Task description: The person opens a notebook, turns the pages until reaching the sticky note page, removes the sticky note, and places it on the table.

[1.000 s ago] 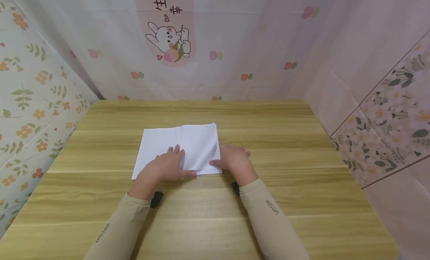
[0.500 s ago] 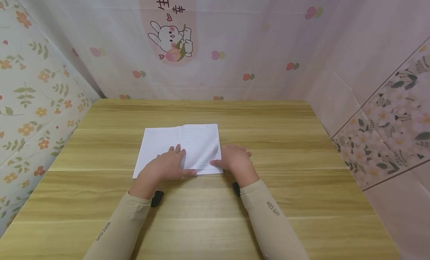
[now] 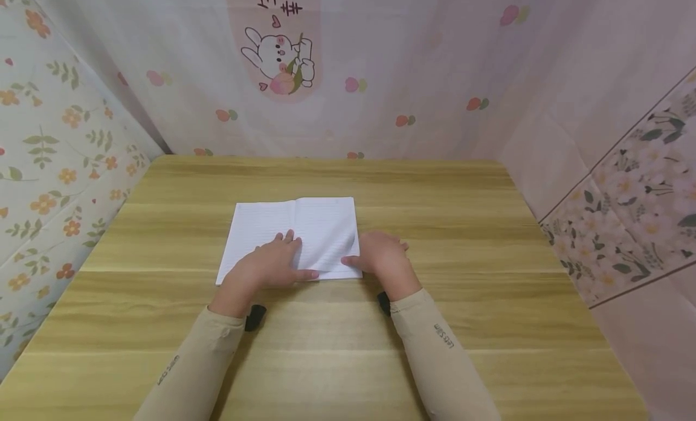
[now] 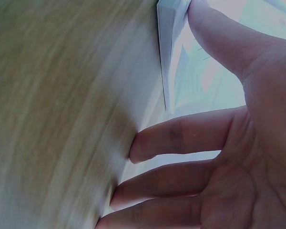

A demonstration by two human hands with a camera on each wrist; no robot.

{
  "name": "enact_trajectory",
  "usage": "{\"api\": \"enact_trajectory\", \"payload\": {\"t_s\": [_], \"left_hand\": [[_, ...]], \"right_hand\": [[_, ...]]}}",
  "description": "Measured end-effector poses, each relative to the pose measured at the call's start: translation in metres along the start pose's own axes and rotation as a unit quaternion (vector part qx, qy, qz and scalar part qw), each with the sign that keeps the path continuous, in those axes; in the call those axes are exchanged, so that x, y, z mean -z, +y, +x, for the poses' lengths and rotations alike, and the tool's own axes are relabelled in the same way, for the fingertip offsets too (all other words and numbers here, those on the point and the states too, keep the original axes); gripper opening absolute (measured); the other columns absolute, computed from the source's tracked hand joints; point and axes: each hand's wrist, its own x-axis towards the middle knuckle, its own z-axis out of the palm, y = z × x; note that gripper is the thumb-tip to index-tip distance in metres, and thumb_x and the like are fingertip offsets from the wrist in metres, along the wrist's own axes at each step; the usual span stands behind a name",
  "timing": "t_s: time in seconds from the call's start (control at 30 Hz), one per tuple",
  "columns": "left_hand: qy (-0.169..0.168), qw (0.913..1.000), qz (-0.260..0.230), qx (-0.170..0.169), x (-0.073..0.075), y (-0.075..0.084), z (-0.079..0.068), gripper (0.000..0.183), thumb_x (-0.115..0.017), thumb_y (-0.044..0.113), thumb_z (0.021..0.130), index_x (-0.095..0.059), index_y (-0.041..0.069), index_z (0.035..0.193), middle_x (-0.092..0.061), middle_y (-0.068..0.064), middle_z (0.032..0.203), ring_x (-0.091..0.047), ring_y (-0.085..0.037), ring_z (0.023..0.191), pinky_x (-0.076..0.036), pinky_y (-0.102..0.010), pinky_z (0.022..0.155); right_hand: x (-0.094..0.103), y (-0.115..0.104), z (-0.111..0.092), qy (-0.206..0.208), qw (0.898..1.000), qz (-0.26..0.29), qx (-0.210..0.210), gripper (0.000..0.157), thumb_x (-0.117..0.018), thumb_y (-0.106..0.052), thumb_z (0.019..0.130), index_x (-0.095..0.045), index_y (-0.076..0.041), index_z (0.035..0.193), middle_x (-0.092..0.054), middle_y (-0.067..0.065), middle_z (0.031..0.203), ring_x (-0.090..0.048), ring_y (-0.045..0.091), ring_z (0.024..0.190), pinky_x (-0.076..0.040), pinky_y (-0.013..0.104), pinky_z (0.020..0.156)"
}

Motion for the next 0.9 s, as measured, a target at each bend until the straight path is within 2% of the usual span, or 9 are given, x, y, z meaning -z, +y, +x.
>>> {"api": "enact_trajectory", "payload": {"t_s": [0.17,0.43,0.53,0.63,0.7,0.77,0.83,0.9], "left_hand": [[0.009,1.0000,0.001,-0.002,0.004,0.001,0.002,0.102,-0.067,0.069,0.095,-0.037,-0.002,0.163,-0.023,-0.026,0.175,-0.024,-0.046,0.163,-0.030,-0.080,0.119],[0.004,1.0000,0.003,-0.008,0.005,-0.001,0.006,0.095,-0.066,0.066,0.097,-0.041,-0.001,0.160,-0.026,-0.026,0.174,-0.027,-0.048,0.162,-0.032,-0.080,0.117],[0.000,0.9998,0.011,-0.015,0.003,-0.006,0.008,0.079,-0.062,0.060,0.102,-0.051,0.001,0.153,-0.030,-0.026,0.173,-0.031,-0.049,0.159,-0.035,-0.079,0.117],[0.005,0.9991,0.007,-0.041,0.002,-0.010,0.007,0.055,-0.058,0.043,0.108,-0.057,0.001,0.144,-0.043,-0.026,0.165,-0.041,-0.049,0.153,-0.039,-0.072,0.118],[0.018,0.9983,-0.006,-0.055,0.002,-0.012,0.005,0.043,-0.055,0.031,0.109,-0.059,-0.001,0.137,-0.059,-0.027,0.149,-0.056,-0.045,0.139,-0.047,-0.065,0.114],[0.039,0.9969,-0.023,-0.065,0.004,-0.013,0.002,0.042,-0.051,0.025,0.109,-0.057,-0.005,0.138,-0.068,-0.025,0.131,-0.065,-0.039,0.120,-0.053,-0.057,0.106],[0.071,0.9947,-0.042,-0.061,0.007,-0.013,-0.002,0.047,-0.048,0.023,0.109,-0.053,-0.007,0.144,-0.071,-0.025,0.123,-0.069,-0.034,0.107,-0.056,-0.053,0.100],[0.119,0.9902,-0.054,-0.048,0.012,-0.011,-0.004,0.050,-0.048,0.025,0.109,-0.049,-0.004,0.151,-0.073,-0.025,0.118,-0.070,-0.031,0.096,-0.058,-0.051,0.090]], "right_hand": [[0.002,0.002,0.003,0.006,1.000,-0.002,0.012,0.054,-0.069,-0.059,0.098,-0.059,-0.011,0.075,-0.063,0.008,0.085,-0.058,0.024,0.079,-0.050,0.038,0.071],[0.002,0.005,0.004,0.004,1.000,0.006,0.017,0.057,-0.072,-0.060,0.096,-0.054,-0.013,0.069,-0.053,0.002,0.074,-0.054,0.021,0.073,-0.046,0.034,0.068],[-0.001,0.006,0.002,0.013,0.999,0.010,0.029,0.059,-0.075,-0.059,0.094,-0.051,-0.014,0.064,-0.046,-0.001,0.066,-0.049,0.018,0.067,-0.042,0.031,0.065],[-0.006,0.009,-0.003,0.026,0.998,0.020,0.047,0.064,-0.079,-0.057,0.091,-0.045,-0.016,0.057,-0.037,-0.004,0.060,-0.040,0.015,0.061,-0.037,0.028,0.060],[-0.008,0.010,-0.008,0.031,0.998,0.027,0.054,0.065,-0.081,-0.055,0.090,-0.043,-0.016,0.055,-0.035,-0.005,0.059,-0.038,0.014,0.061,-0.035,0.027,0.059],[-0.008,0.011,-0.011,0.032,0.997,0.027,0.061,0.066,-0.082,-0.053,0.090,-0.041,-0.016,0.054,-0.032,-0.006,0.059,-0.035,0.014,0.061,-0.034,0.027,0.058],[-0.007,0.011,-0.013,0.031,0.997,0.021,0.065,0.066,-0.081,-0.052,0.091,-0.042,-0.016,0.054,-0.032,-0.005,0.061,-0.036,0.014,0.062,-0.036,0.028,0.060],[-0.005,0.011,-0.013,0.031,0.997,0.014,0.067,0.064,-0.079,-0.052,0.093,-0.043,-0.015,0.055,-0.034,-0.004,0.063,-0.038,0.015,0.064,-0.039,0.029,0.063]]}}
